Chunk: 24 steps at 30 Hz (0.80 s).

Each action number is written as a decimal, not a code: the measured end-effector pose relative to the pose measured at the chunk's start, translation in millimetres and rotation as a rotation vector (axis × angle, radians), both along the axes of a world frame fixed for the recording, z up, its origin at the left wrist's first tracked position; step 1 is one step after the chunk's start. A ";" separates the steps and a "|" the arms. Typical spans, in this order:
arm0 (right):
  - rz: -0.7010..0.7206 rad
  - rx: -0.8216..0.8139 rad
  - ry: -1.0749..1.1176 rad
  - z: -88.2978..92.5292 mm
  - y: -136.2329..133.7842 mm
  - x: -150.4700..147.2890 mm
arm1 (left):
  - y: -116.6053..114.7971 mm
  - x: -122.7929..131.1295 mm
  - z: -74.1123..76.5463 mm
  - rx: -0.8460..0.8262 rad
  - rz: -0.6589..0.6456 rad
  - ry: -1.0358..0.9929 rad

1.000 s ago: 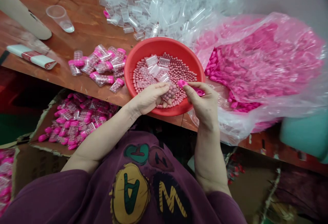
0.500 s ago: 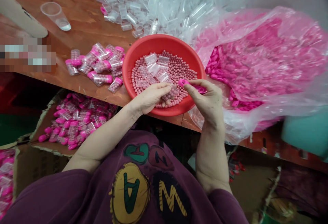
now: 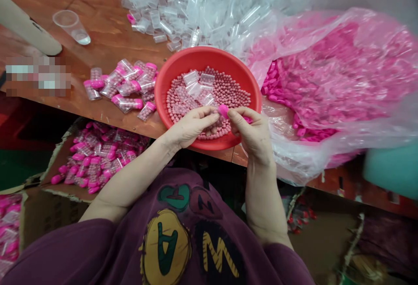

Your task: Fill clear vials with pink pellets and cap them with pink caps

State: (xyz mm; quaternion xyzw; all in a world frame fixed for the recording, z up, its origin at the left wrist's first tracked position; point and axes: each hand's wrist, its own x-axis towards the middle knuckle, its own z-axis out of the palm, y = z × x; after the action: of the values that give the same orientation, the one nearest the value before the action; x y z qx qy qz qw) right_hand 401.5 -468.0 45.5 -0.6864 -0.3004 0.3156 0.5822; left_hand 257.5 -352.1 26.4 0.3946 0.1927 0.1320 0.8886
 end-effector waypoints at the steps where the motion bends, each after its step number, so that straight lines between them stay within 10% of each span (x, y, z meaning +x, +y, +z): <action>1: 0.001 0.008 0.043 -0.4 -0.2 -0.3 | 0.0 -0.2 -0.2 0.004 -0.010 -0.007; 15: 0.029 -0.035 0.160 -5.1 -1.8 3.0 | -4.5 -0.5 5.0 0.088 -0.026 0.030; 24: 0.114 -0.085 0.357 5.2 9.4 -2.3 | -10.5 7.7 4.7 0.144 0.180 0.040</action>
State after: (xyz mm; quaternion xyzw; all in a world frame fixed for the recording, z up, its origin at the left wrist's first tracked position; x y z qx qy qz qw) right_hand 399.2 -458.6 50.7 -0.6252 -0.2172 0.4774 0.5780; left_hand 265.2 -362.7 31.1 0.4410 0.2353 0.2169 0.8385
